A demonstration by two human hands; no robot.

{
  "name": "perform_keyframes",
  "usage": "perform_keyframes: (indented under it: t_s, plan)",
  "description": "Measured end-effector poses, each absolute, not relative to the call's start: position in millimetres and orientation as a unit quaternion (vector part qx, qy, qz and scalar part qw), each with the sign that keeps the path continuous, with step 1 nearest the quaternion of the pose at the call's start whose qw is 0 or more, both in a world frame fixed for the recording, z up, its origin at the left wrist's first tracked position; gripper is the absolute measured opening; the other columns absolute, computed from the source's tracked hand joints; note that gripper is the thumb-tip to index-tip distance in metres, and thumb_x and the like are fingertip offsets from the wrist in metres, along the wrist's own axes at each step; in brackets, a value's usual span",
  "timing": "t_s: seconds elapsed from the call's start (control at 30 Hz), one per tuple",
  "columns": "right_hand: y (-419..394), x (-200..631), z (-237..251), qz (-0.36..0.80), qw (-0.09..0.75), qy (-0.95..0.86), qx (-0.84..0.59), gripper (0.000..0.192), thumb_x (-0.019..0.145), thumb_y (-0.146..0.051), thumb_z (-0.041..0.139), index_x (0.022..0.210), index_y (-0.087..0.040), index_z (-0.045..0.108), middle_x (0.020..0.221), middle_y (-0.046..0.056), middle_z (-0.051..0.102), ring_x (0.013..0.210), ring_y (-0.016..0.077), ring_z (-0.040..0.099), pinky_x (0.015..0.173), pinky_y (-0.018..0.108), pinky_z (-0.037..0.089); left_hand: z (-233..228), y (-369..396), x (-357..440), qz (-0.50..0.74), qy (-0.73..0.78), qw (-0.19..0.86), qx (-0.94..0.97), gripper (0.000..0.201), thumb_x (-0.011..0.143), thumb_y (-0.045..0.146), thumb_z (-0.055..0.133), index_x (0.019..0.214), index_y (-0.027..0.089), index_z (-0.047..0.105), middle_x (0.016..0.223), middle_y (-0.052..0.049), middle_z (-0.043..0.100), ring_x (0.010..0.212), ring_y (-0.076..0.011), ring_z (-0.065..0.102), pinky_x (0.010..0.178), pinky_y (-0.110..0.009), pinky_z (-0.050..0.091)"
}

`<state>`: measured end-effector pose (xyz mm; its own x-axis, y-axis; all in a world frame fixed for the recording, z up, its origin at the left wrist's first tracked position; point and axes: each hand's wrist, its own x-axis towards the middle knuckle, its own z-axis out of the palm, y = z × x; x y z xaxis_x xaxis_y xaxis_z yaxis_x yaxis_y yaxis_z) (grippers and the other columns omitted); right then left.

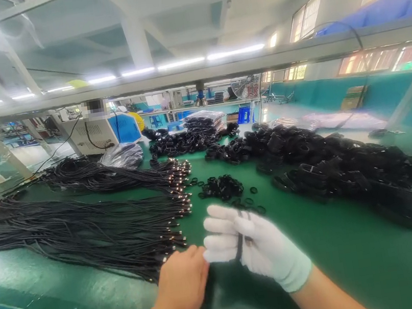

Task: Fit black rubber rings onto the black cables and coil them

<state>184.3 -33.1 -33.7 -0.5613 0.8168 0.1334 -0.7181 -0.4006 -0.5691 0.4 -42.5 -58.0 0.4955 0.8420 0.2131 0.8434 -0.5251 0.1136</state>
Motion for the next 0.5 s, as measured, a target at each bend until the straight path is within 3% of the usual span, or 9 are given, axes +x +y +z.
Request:
perform_keyframes:
  t_s: [0.13,0.27,0.4,0.5]
  plan:
    - [-32.1,181.1,-43.3,0.800,0.481,-0.319,-0.165,0.033,0.079,-0.027,0.067,0.108,-0.015,0.055,0.098,0.010,0.064,0.082,0.0185,0.062,0.083,0.040,0.044,-45.3,-62.6,12.2,-0.130,-0.420,0.023,-0.898,0.020,0.086,0.016,0.044,0.072,0.020,0.058,0.069,0.000,0.063,0.059,-0.0170,0.057,0.056,-0.028,0.034]
    - [-38.7,175.8,-56.2,0.829,0.394,-0.365,-0.159,0.036,0.080,-0.024,0.065,0.112,-0.008,0.055,0.099,0.015,0.064,0.087,0.0205,0.063,0.083,0.039,0.044,-10.2,-42.5,1.6,-0.177,-0.369,0.003,-0.912,0.013,0.083,0.027,0.058,0.072,0.021,0.062,0.070,0.001,0.063,0.064,-0.0142,0.055,0.060,-0.027,0.034]
    - [-47.1,167.0,-61.1,0.881,0.291,-0.360,-0.096,0.046,0.074,-0.032,0.070,0.109,-0.006,0.055,0.091,0.015,0.063,0.084,0.0260,0.063,0.081,0.050,0.043,11.9,-11.7,-7.7,-0.205,-0.346,-0.234,-0.885,0.006,0.075,0.026,0.067,0.074,0.020,0.067,0.074,0.003,0.064,0.069,-0.0106,0.056,0.064,-0.021,0.040]
    - [-49.5,159.9,-58.1,0.909,0.274,-0.308,-0.058,0.045,0.067,-0.032,0.075,0.102,-0.010,0.056,0.073,0.002,0.055,0.067,0.0173,0.059,0.073,0.043,0.045,-3.7,-0.8,-4.3,-0.229,-0.334,-0.433,-0.805,0.011,0.076,0.024,0.063,0.078,0.015,0.067,0.077,0.000,0.066,0.070,-0.0116,0.058,0.062,-0.020,0.044]
